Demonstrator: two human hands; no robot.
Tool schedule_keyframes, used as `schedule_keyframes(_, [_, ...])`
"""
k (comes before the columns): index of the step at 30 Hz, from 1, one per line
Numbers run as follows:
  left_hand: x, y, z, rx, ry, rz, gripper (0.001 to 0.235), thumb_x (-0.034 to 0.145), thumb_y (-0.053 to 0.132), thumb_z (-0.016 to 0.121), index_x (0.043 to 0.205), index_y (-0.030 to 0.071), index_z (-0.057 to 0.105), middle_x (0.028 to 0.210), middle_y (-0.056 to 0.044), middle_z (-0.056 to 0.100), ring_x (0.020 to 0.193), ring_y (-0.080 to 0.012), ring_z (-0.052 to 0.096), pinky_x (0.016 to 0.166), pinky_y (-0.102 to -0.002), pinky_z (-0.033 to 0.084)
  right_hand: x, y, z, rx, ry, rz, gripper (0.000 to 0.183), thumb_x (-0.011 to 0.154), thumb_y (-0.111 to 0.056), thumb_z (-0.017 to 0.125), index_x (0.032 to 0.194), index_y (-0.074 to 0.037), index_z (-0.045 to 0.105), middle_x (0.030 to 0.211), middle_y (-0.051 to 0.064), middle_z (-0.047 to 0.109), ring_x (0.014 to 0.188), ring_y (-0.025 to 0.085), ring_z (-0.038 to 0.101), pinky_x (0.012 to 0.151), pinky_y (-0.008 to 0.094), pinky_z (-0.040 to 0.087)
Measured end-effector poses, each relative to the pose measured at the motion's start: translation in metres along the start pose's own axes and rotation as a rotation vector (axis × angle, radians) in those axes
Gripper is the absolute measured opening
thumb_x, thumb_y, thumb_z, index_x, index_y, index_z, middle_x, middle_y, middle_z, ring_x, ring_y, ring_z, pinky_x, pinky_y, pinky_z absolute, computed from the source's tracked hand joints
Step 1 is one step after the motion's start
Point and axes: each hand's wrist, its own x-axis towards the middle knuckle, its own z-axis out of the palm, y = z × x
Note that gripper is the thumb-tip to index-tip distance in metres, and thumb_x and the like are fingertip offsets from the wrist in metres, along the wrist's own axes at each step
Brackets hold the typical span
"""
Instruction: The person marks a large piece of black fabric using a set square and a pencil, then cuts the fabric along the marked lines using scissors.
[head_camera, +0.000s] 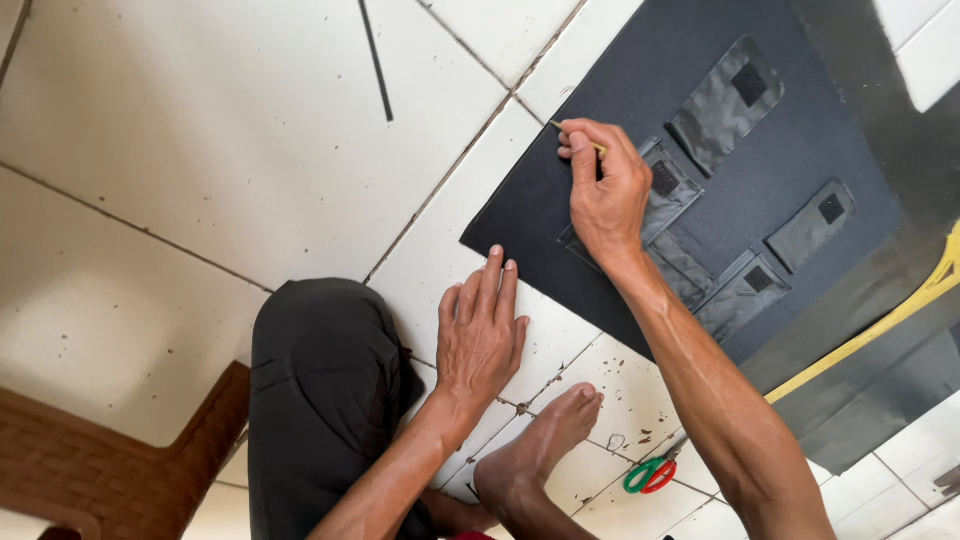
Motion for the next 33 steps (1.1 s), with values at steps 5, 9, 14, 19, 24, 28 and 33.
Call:
schedule_keyframes(5, [0.001, 0.000, -0.001, -0.014, -0.007, -0.002, 0.063, 0.086, 0.024, 0.067, 0.142, 0.003, 0.046, 0.154, -0.018, 0.035, 0.128, -0.0287, 0.040, 0.104, -0.047, 0.027, -0.001, 0.002, 0.002, -0.018, 0.019, 0.014, 0.015, 0.102, -0.006, 0.054, 0.103, -0.003, 0.069, 0.086, 0.011, 0.069, 0.076, 0.026, 0.072, 0.072, 0.037, 0.055])
schedule_keyframes(9, [0.001, 0.001, -0.002, -0.025, -0.008, -0.002, 0.063, 0.086, 0.024, 0.067, 0.141, 0.003, 0.046, 0.154, -0.019, 0.035, 0.127, -0.0289, 0.040, 0.105, -0.048, 0.026, -0.004, -0.005, 0.001, -0.039, -0.023, 0.013, 0.015, 0.101, -0.005, 0.055, 0.103, -0.004, 0.070, 0.086, 0.011, 0.069, 0.076, 0.027, 0.072, 0.072, 0.039, 0.054])
schedule_keyframes(14, [-0.001, 0.000, 0.002, 0.002, 0.015, 0.000, 0.064, 0.086, 0.025, 0.068, 0.142, 0.003, 0.046, 0.154, -0.019, 0.034, 0.128, -0.0288, 0.040, 0.105, -0.047, 0.027, -0.025, -0.015, 0.007, 0.015, -0.131, 0.017, 0.014, 0.098, -0.003, 0.057, 0.103, -0.004, 0.071, 0.085, 0.009, 0.069, 0.076, 0.027, 0.071, 0.072, 0.038, 0.055])
schedule_keyframes(19, [0.001, 0.000, 0.002, 0.012, 0.041, 0.008, 0.065, 0.084, 0.025, 0.069, 0.141, 0.003, 0.046, 0.154, -0.019, 0.034, 0.128, -0.0292, 0.041, 0.104, -0.047, 0.029, -0.044, -0.022, 0.015, 0.059, -0.208, 0.032, 0.014, 0.097, -0.004, 0.059, 0.102, -0.006, 0.072, 0.086, 0.007, 0.070, 0.076, 0.025, 0.071, 0.072, 0.036, 0.055])
schedule_keyframes(24, [0.008, -0.009, -0.001, -0.158, 0.223, -0.014, 0.045, 0.085, 0.015, 0.066, 0.129, 0.009, 0.060, 0.135, -0.012, 0.056, 0.113, -0.0314, 0.057, 0.092, -0.045, 0.043, -0.052, -0.037, 0.000, 0.159, -0.316, 0.001, 0.014, 0.096, -0.003, 0.060, 0.102, -0.004, 0.072, 0.088, 0.011, 0.070, 0.079, 0.031, 0.070, 0.072, 0.041, 0.055])
schedule_keyframes(28, [0.039, -0.033, -0.035, -0.350, 0.315, -0.101, 0.031, 0.093, 0.005, 0.055, 0.122, 0.010, 0.063, 0.110, -0.008, 0.064, 0.100, -0.0303, 0.063, 0.088, -0.042, 0.047, -0.061, -0.029, -0.050, 0.134, -0.293, 0.026, 0.015, 0.099, -0.001, 0.058, 0.105, -0.002, 0.072, 0.088, 0.011, 0.070, 0.079, 0.027, 0.070, 0.074, 0.038, 0.054])
schedule_keyframes(33, [0.094, -0.053, -0.063, -0.054, 0.206, 0.016, 0.042, 0.077, 0.016, 0.086, 0.099, 0.009, 0.050, 0.082, -0.009, 0.060, 0.066, -0.0304, 0.052, 0.049, -0.043, 0.038, -0.070, -0.046, -0.066, 0.063, -0.373, -0.014, 0.012, 0.099, 0.002, 0.059, 0.104, 0.004, 0.070, 0.098, 0.015, 0.070, 0.086, 0.023, 0.066, 0.071, 0.031, 0.053])
